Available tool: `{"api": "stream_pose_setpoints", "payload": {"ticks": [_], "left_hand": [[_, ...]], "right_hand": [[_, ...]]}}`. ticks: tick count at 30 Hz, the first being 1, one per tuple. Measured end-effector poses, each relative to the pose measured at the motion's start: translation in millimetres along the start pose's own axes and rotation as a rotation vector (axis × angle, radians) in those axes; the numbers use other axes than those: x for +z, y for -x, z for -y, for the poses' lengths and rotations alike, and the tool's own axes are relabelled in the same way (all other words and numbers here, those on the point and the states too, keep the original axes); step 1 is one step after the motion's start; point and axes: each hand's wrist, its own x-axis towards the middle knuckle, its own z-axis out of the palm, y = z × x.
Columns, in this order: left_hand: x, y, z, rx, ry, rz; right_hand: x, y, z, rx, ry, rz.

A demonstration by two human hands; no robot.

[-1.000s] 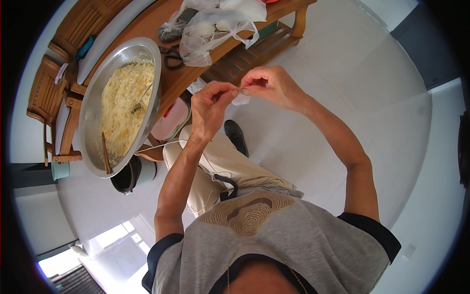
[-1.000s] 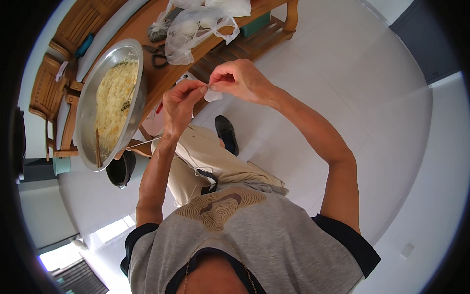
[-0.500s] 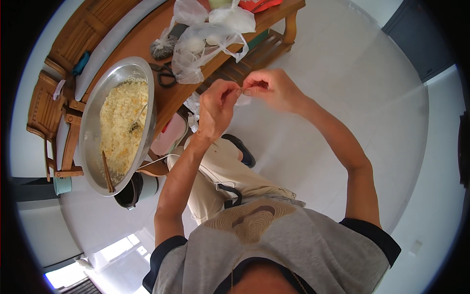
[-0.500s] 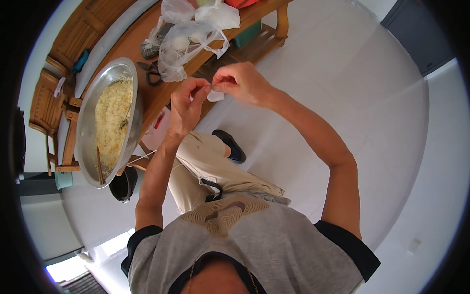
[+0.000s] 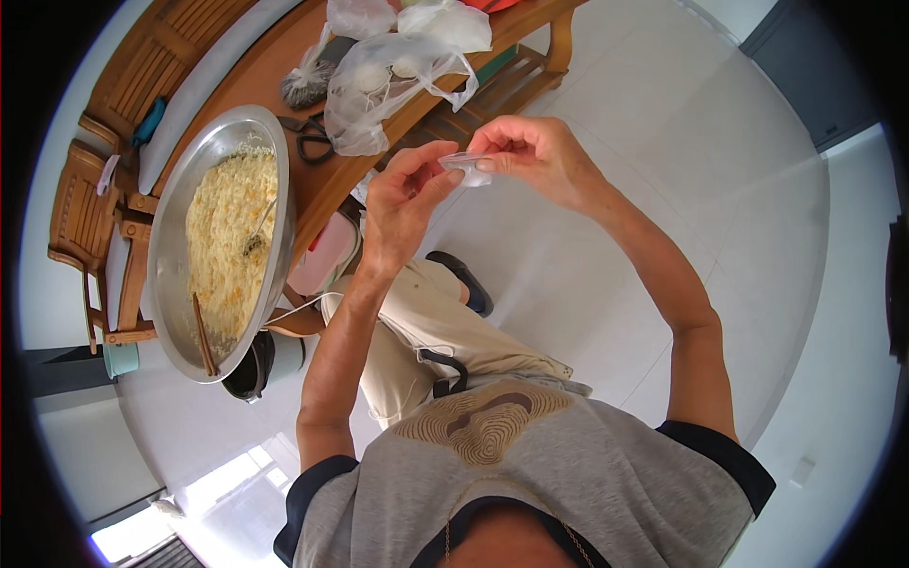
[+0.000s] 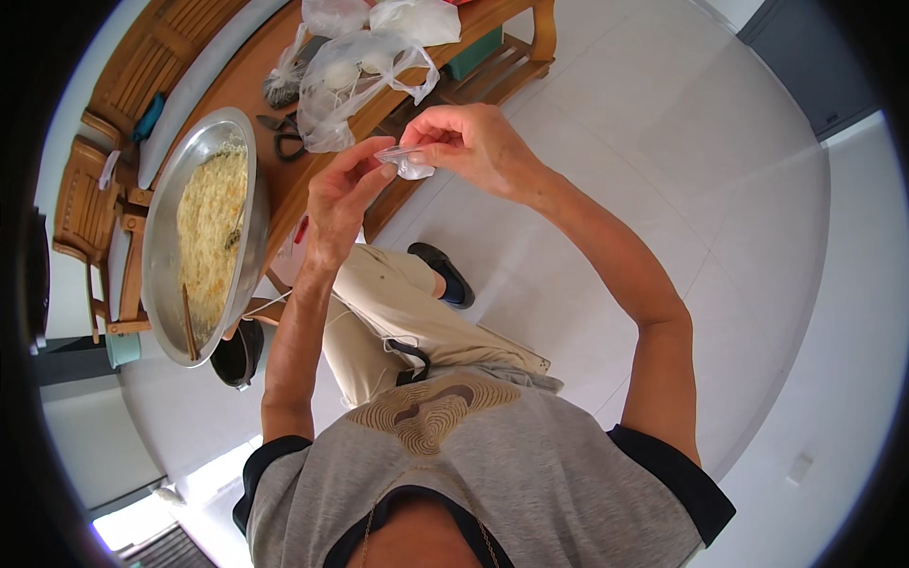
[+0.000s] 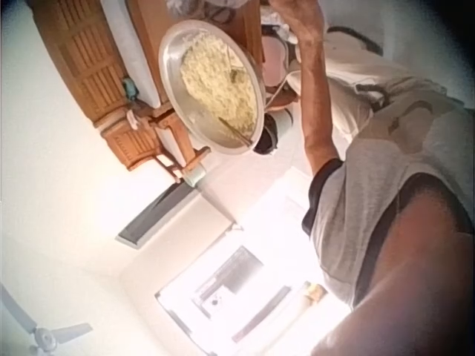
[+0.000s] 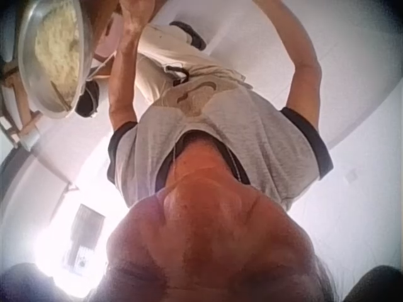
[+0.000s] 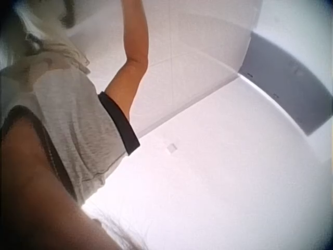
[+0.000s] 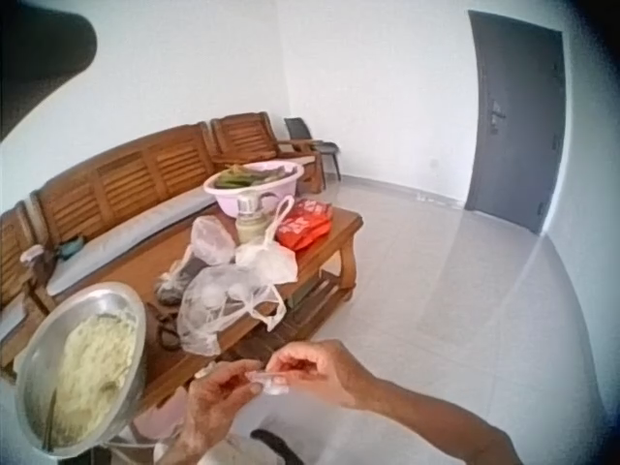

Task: Mix a large bowl of rice or similar food item and portion it into a plastic bag.

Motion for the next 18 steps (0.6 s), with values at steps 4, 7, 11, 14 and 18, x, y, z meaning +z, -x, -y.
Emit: {"api": "stream_pose_setpoints", "payload": {"ticks": [4,7,11,14,18], "left_hand": [[1,2,-2,0.057,0.023,0.019],[0,8,-6,0.107,-0.009,-0.019],[1,12,-11,0.179,-0.057,-0.077],[1,15,-18,0.141,-0.010,-0.076],[2,18,-26,0.160,-0.064,-0.080]], "right_hand": [[6,1,2,-0.017,-0.051,0.002],[9,3,4,-0.023,-0.050,-0.014],[10,5,9,-0.015,-0.005,0.000],[12,6,12,-0.018,-0.012,0.002],[15,11,22,-0.040,-0.001,-0.033]]}}
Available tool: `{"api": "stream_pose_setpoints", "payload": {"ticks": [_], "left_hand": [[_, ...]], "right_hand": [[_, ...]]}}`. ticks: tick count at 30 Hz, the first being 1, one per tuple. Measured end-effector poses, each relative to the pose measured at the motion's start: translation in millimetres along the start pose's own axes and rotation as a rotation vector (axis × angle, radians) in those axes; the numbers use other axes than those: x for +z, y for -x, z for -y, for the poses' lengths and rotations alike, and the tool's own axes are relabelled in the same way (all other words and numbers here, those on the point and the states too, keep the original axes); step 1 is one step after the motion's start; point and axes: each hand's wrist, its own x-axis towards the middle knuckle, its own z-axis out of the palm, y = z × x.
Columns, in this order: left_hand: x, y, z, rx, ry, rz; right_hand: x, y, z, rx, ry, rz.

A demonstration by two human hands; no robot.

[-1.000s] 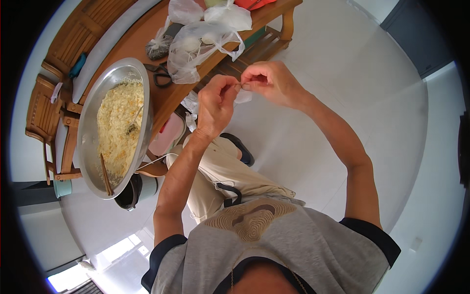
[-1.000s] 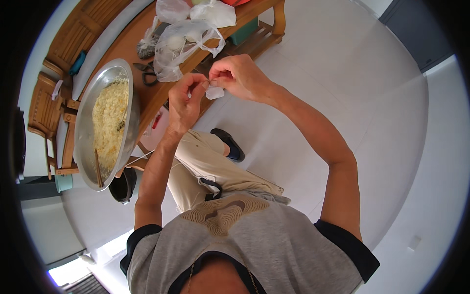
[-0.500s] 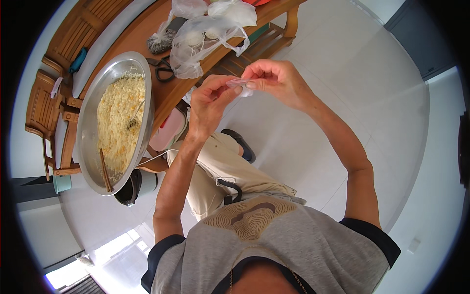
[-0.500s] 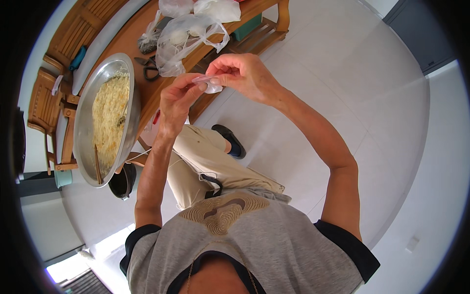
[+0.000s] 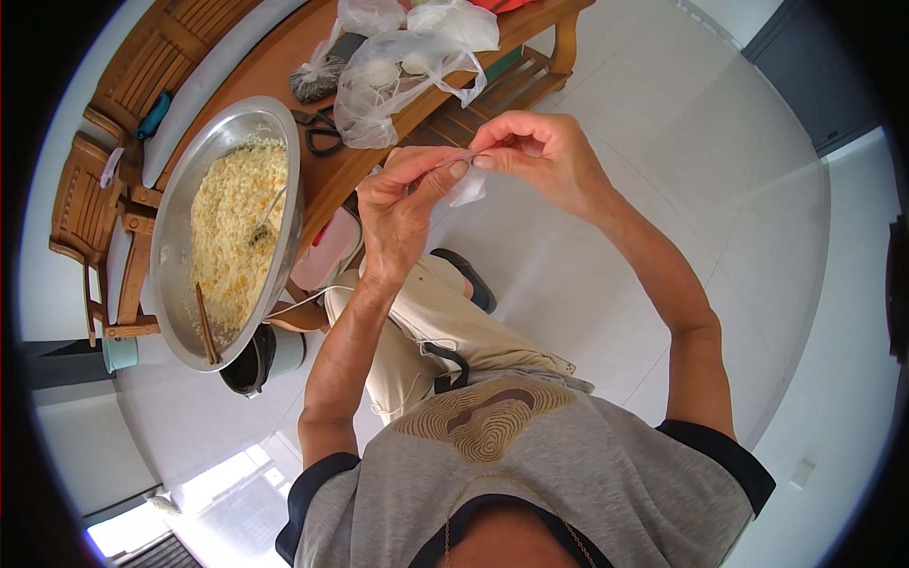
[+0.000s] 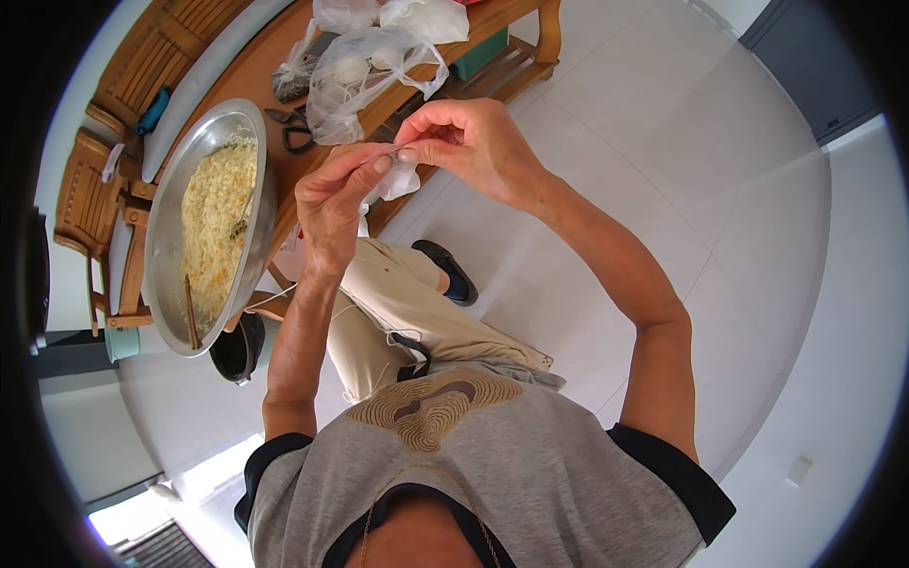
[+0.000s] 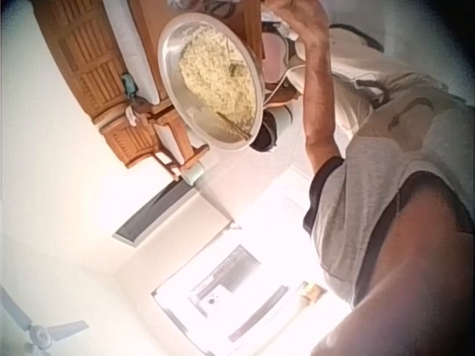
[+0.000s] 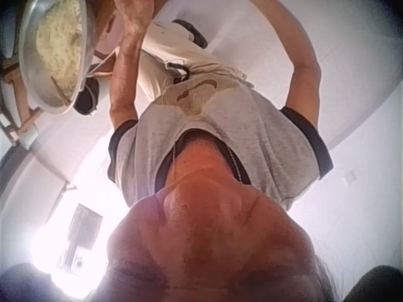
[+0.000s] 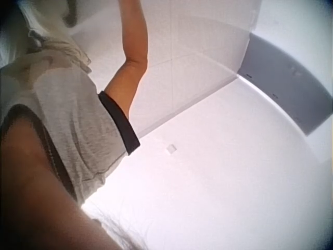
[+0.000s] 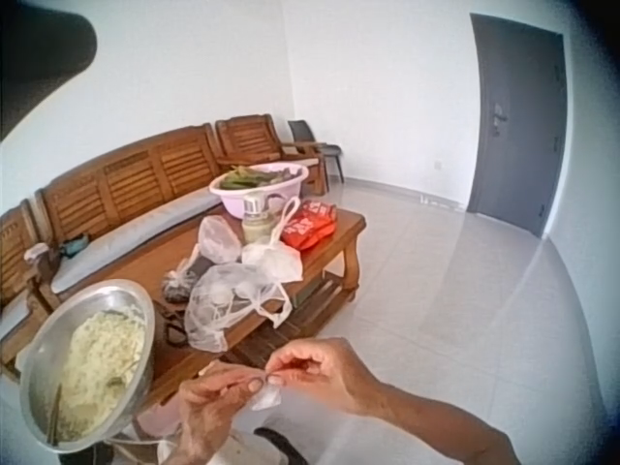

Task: Mix a large bowl of rice or similar food item and portion it into a plastic bag.

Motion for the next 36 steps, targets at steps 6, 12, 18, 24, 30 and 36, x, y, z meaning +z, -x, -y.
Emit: {"api": "stream_pose_setpoints", "payload": {"ticks": [6,12,18,24,30,36], "left_hand": [[1,2,-4,0.003,0.089,-0.033],[0,4,-5,0.004,0.092,-0.039],[0,10,-7,-0.048,0.109,-0.070],[-17,30,3,-0.080,-0.033,-0.211],[-28,74,19,-0.466,-0.047,-0.211],[-45,105,50,-0.641,0.014,-0.217]], "right_hand": [[3,3,6,-0.015,-0.003,-0.023],[7,5,11,-0.055,0.086,-0.032],[12,5,14,-0.087,0.197,-0.042],[27,7,-4,0.054,-0.006,-0.008],[83,28,-55,0.088,-0.056,-0.053],[129,53,-91,0.184,0.058,0.044]]}}
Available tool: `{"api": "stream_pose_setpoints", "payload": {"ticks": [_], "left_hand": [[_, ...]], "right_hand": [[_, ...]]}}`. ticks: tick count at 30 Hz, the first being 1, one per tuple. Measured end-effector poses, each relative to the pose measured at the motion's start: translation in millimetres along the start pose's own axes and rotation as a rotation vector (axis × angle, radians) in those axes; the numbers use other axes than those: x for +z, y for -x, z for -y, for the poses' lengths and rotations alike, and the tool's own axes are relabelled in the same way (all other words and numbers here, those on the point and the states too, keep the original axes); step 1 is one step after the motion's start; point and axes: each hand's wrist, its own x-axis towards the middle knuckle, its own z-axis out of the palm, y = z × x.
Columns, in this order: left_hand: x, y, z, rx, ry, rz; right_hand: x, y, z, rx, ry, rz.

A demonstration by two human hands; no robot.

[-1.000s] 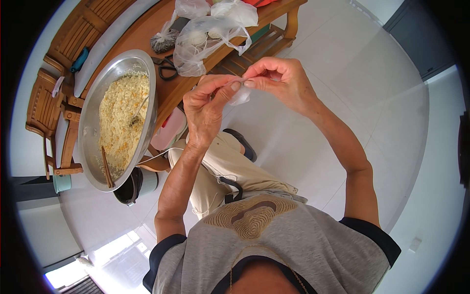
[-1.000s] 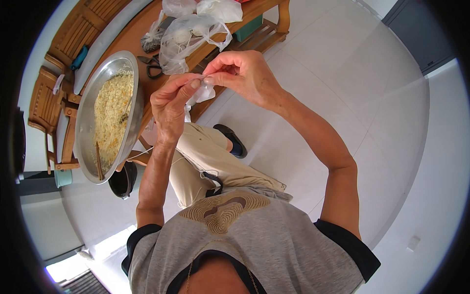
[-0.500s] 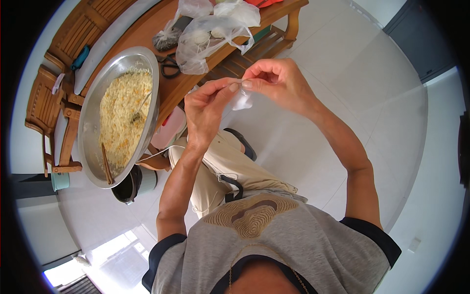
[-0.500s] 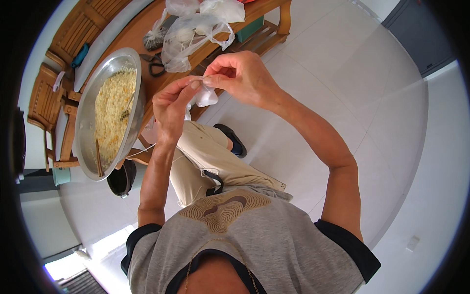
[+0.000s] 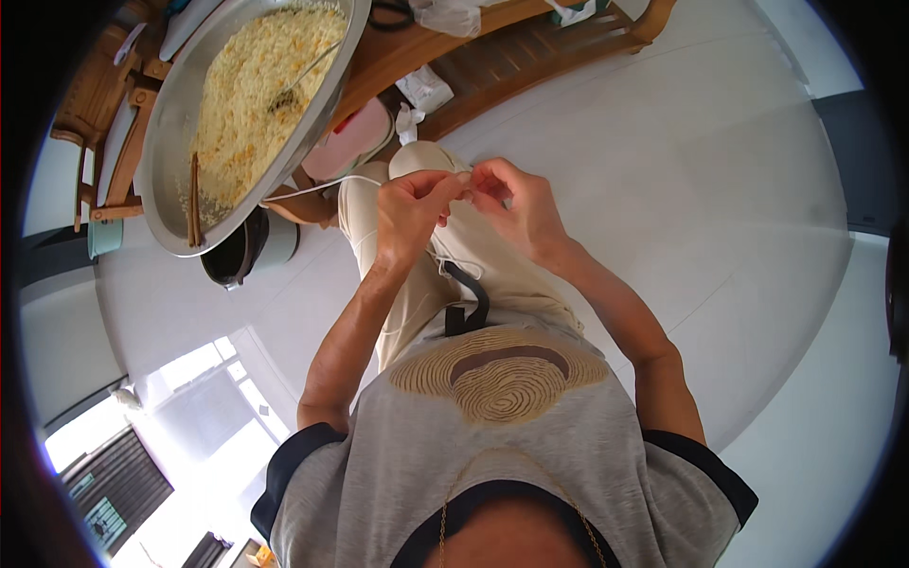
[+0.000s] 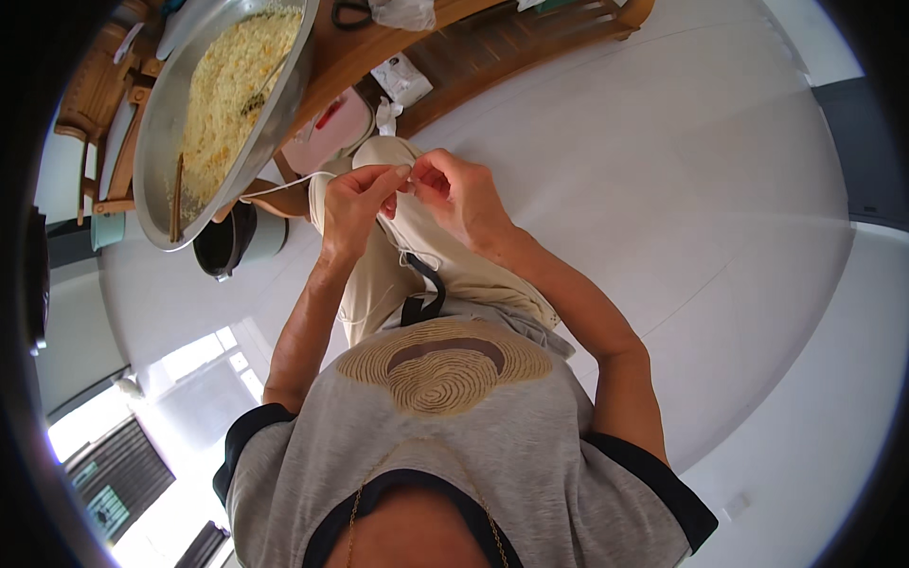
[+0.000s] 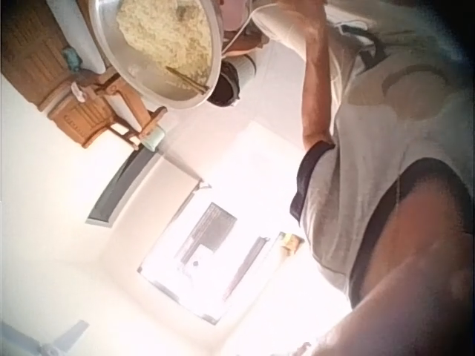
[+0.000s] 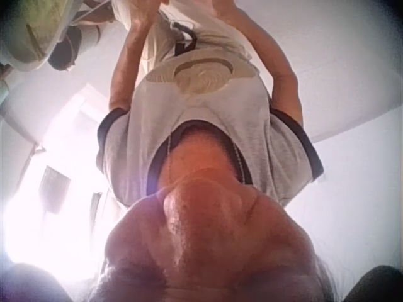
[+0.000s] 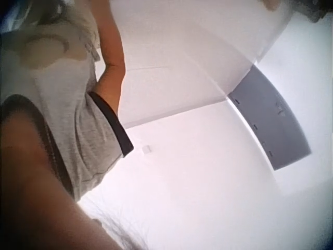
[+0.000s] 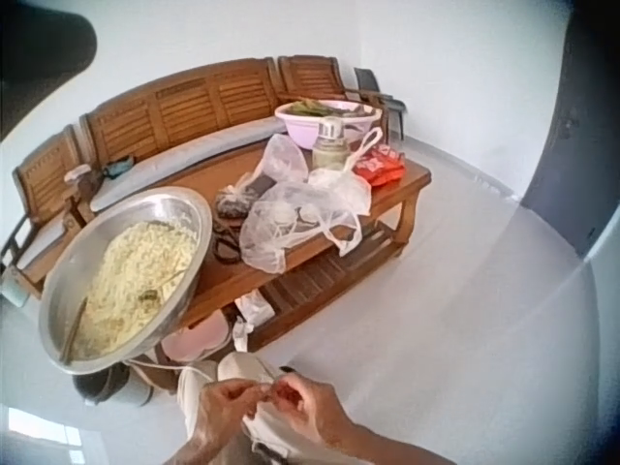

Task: Mix a large bowl of rice or similar food item and portion it into a plastic bag.

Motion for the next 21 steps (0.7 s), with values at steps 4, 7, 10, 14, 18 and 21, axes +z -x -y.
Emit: {"api": "stream_pose_setpoints", "payload": {"ticks": [4,7,10,14,18,21], "left_hand": [[-13,3,23,-0.092,-0.017,0.051],[-17,5,29,-0.153,0.041,0.063],[-17,7,30,-0.170,0.114,0.103],[-17,8,32,-0.185,0.141,0.123],[-16,8,34,-0.231,0.145,0.144],[-16,8,35,-0.241,0.160,0.163]], "right_hand": [[10,11,-9,-0.011,-0.041,0.071],[9,13,-15,0.077,-0.215,0.130],[11,12,-25,0.147,-0.331,0.090],[9,12,-22,0.181,-0.312,0.136],[6,11,-23,0.196,-0.250,0.193],[4,9,-25,0.283,-0.317,0.222]]}}
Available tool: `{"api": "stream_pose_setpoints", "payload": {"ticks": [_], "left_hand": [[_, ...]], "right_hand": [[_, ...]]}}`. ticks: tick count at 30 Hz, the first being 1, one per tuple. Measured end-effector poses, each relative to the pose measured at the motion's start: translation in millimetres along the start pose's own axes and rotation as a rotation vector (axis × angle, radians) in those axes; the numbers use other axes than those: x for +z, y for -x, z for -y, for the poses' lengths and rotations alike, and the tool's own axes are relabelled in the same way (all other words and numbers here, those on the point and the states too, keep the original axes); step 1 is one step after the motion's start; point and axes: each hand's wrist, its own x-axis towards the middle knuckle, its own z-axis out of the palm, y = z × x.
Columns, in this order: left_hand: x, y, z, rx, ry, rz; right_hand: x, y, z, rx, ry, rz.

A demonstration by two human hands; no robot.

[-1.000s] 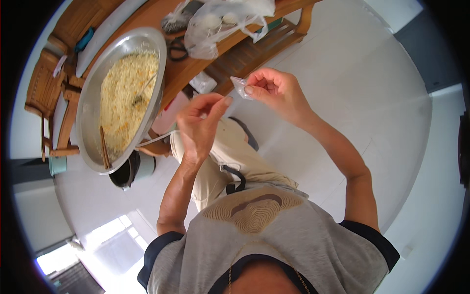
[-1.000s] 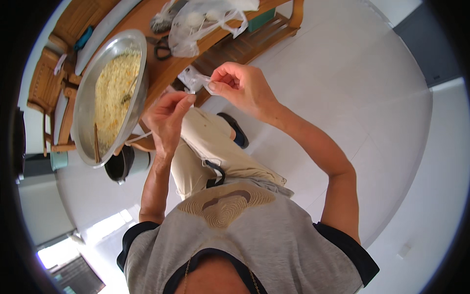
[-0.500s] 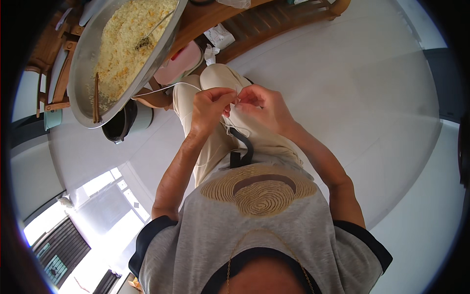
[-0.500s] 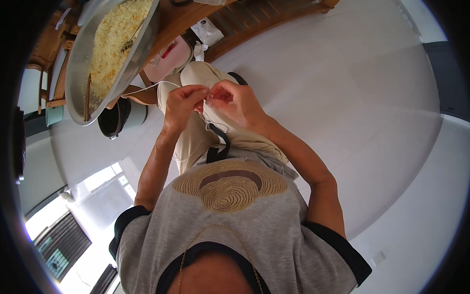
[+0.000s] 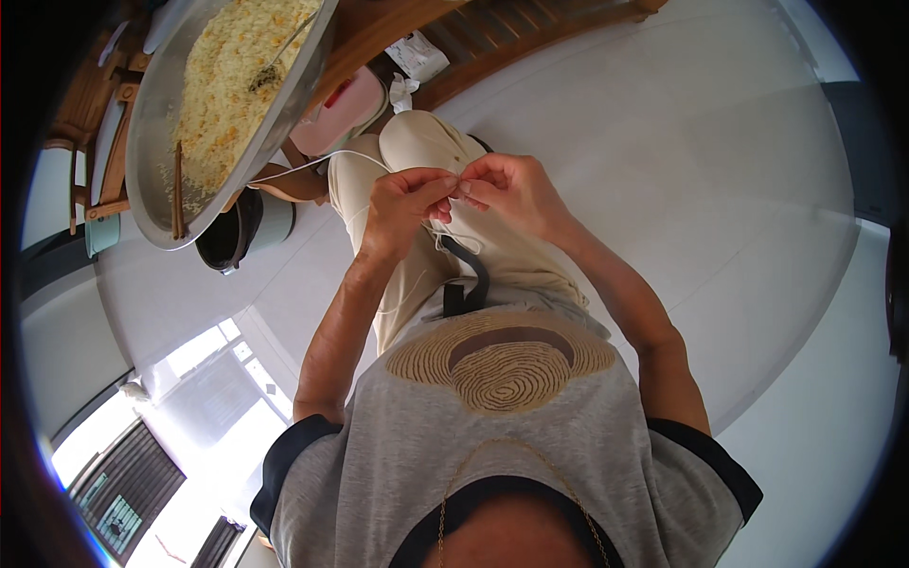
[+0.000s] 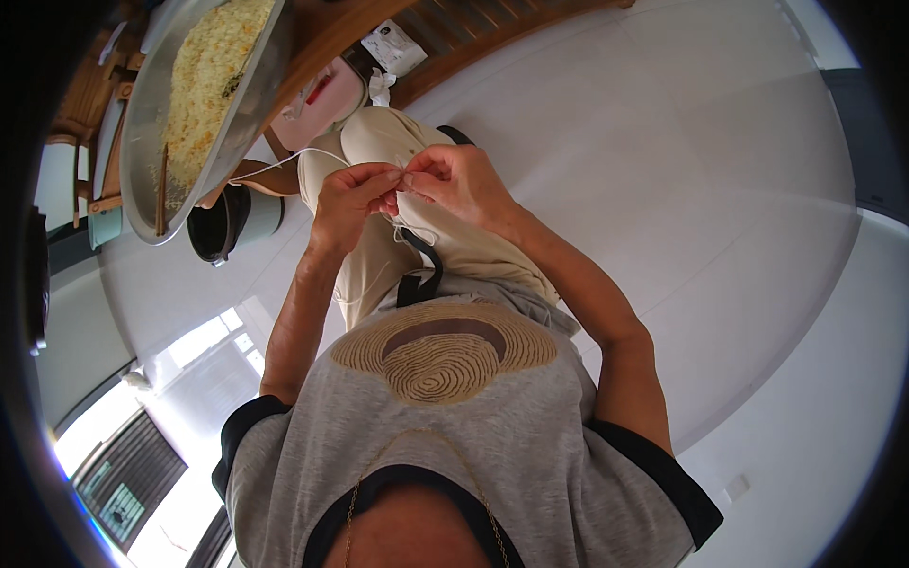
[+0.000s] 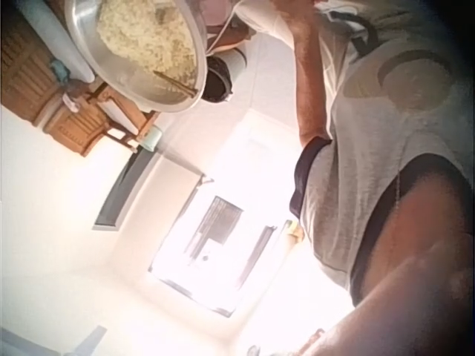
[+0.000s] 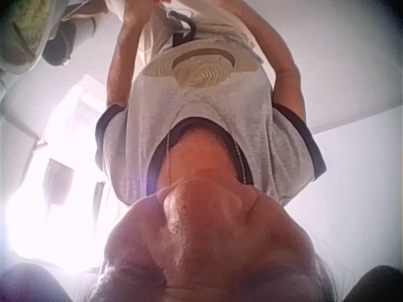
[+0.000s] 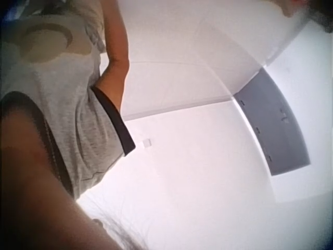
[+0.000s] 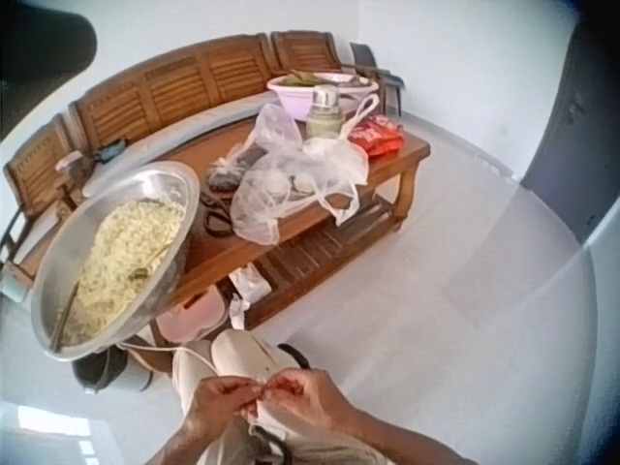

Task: Mix a large bowl of rice or similar food item and portion it into a plastic bag.

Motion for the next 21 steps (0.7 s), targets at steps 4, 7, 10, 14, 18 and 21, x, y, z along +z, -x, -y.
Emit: {"api": "stream_pose_setpoints", "payload": {"ticks": [4,7,10,14,18,21], "left_hand": [[3.3,0.9,-0.9,0.044,-0.029,0.004],[4.6,1.4,-1.6,0.041,-0.036,-0.008],[6.3,2.4,-5.5,0.025,-0.034,0.002],[6.6,3.5,-8.7,-0.022,0.040,-0.001],[2.8,1.1,-5.7,-0.046,0.062,0.015],[2.1,0.4,-6.6,-0.063,0.038,0.017]], "right_hand": [[-1.0,-1.2,-3.7,-0.030,-0.016,-0.033],[-0.1,-1.8,-4.3,-0.035,-0.008,-0.052],[-1.1,-1.1,-4.7,-0.039,-0.041,-0.056],[-1.8,-1.2,-5.1,-0.010,-0.088,-0.024],[-2.7,-1.8,-6.4,-0.019,-0.107,-0.004],[-2.5,-0.7,-3.1,-0.052,-0.019,0.007]]}}
